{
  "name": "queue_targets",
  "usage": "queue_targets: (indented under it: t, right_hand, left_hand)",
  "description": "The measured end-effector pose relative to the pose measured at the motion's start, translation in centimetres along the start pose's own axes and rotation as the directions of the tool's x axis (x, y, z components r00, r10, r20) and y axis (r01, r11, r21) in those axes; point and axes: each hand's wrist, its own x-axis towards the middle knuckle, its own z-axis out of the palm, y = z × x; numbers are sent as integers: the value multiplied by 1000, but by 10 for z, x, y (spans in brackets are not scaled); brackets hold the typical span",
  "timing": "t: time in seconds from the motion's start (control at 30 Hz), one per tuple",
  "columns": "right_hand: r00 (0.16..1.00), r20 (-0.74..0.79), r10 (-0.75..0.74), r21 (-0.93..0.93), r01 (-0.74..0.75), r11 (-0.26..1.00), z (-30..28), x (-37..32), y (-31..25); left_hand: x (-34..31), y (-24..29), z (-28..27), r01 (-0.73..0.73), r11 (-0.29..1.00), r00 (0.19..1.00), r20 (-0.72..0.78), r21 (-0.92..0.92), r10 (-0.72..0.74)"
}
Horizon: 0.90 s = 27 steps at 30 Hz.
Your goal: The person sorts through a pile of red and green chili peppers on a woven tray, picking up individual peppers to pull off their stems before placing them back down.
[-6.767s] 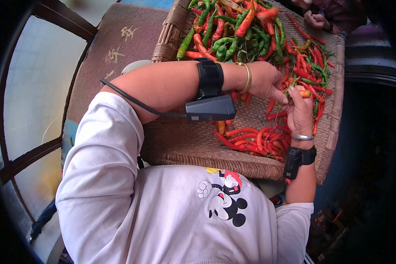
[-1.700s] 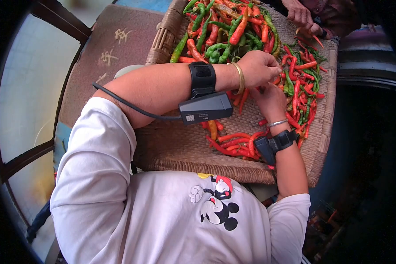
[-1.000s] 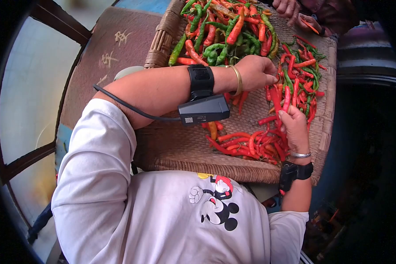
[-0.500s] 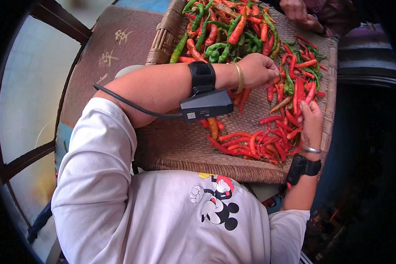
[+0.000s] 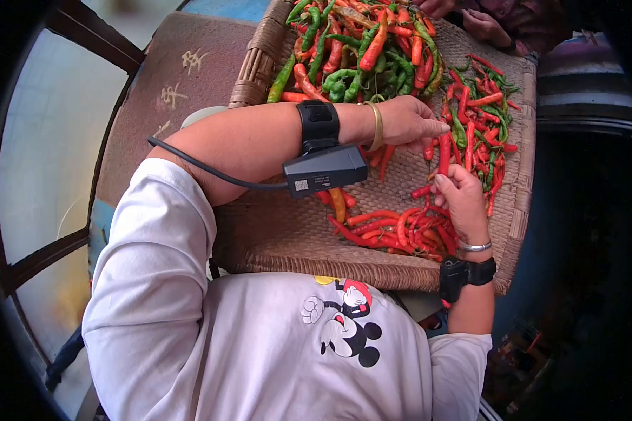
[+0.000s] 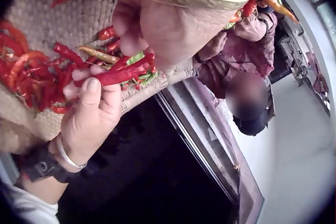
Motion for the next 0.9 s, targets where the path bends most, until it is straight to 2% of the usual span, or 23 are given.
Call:
queue_targets:
  t: [0.23,0.3,0.33,0.37,0.4,0.43,0.47,0.5,0.6,0.63,0.7,0.73,0.8,0.83,0.9]
  right_hand:
    - [998,43,-53,-48,55,997,2,-2,3]
    - [1000,-27,-1,-57,-1,998,-10,0,2]
    - [992,-122,30,-11,-32,999,-16,2,-1]
    - [987,-161,-12,137,35,990,-29,9,10]
    - [950,-312,-4,238,82,968,-32,12,11]
    - [891,-453,21,326,143,934,-36,14,12]
    - [892,-450,39,339,131,932,-46,13,16]
    - [892,-450,41,340,129,932,-46,10,14]
    - [933,-359,0,158,61,986,-41,-6,7]
    - [933,-359,7,164,56,985,-34,-13,5]
    - [983,-181,17,37,-10,999,-17,-28,2]
    - [987,-161,25,20,-22,1000,-10,-35,1]
    - [989,-148,18,52,-10,999,-5,-45,8]
    - [990,-140,10,74,1,997,-4,-50,11]
    - [988,-154,31,121,-13,993,-1,-59,13]
  left_hand:
    - [5,-5,-2,9,995,999,53,-95,-4]
    - [4,-4,-2,27,991,998,56,-132,-20]
    - [5,-4,-2,27,991,1000,19,-128,-25]
    - [6,-4,-2,28,992,999,-17,-123,-31]
    - [6,-5,-1,30,992,999,-15,-124,-32]
    - [6,-5,-1,38,999,999,10,-38,-38]
    - [6,-6,-1,45,998,998,34,49,-46]
    - [5,-6,0,47,998,998,35,49,-48]
    - [-1,-8,3,-43,912,982,188,408,-38]
    - [3,-15,4,-38,912,981,191,408,-45]
    - [8,-30,6,-340,676,915,397,654,77]
    - [6,-31,7,-334,676,915,398,657,66]
    - [-2,-32,12,-430,504,859,511,749,-25]
    - [-5,-35,16,-425,503,860,508,753,-34]
    - [-9,-42,28,-431,326,852,498,842,-159]
